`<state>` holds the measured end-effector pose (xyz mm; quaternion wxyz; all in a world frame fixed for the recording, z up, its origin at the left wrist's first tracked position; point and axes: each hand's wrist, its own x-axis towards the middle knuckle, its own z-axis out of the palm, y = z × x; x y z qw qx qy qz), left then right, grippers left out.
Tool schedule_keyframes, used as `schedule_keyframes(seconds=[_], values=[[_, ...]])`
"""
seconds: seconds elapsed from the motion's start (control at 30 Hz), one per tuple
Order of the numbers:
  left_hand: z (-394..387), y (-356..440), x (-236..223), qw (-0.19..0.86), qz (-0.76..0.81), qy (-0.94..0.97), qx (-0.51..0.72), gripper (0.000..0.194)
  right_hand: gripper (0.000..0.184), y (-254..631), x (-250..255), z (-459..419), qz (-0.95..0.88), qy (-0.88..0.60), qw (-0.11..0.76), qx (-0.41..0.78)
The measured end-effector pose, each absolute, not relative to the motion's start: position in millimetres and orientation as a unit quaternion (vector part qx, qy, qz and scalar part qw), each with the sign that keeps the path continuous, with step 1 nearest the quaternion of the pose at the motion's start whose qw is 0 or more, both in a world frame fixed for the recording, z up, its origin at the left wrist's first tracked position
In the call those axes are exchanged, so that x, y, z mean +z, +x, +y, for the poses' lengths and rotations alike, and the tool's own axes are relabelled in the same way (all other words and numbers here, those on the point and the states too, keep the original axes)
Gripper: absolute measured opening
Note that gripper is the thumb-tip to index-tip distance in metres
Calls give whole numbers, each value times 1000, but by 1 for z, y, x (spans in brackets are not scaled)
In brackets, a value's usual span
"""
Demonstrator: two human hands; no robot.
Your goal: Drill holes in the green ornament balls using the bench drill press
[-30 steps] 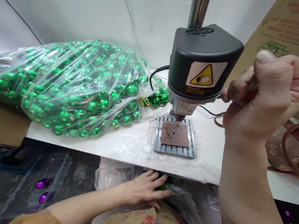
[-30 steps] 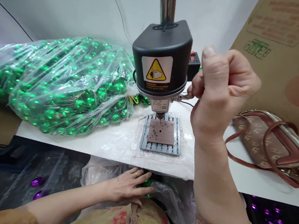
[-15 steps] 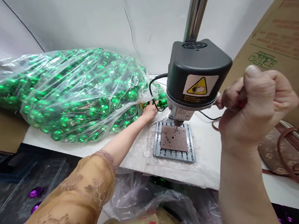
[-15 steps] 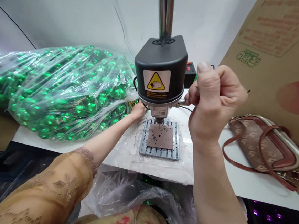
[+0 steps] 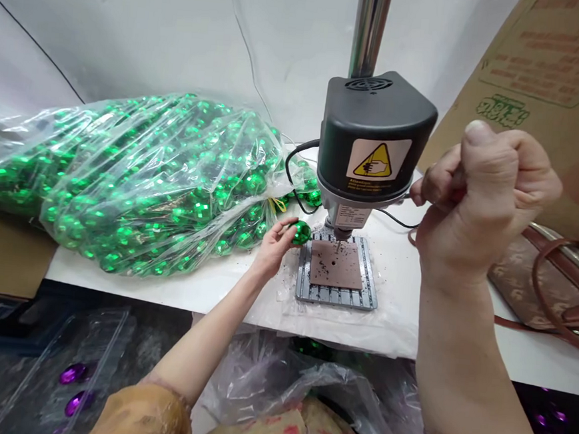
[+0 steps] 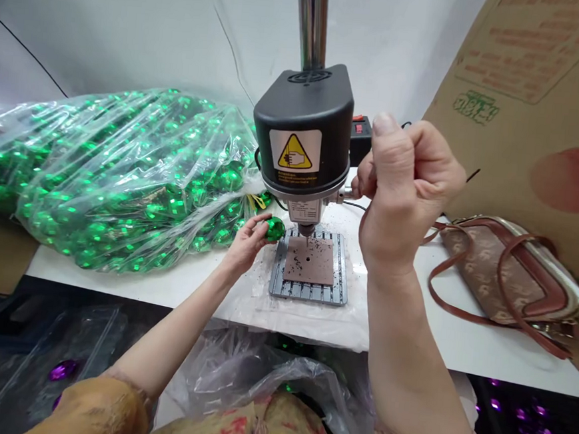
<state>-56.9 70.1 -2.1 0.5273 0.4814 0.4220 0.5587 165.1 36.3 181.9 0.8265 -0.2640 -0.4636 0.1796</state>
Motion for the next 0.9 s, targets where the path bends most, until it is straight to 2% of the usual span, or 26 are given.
schedule_keyframes(seconds=[0.1,0.43,0.7,0.9], values=[[57,-41,-10,528,418,514,531,68,40,165,182,37,-459,-258,828,193],[53,-18,-23,489,421,611,459,66,42,165,181,35,-462,-245,828,202],[41,-4,-13,340,416,724,433,54,43,165,179,35,-473,-241,824,197],[40,4,-24,418,423,682,426,60,42,166,178,35,-481,-247,820,187]])
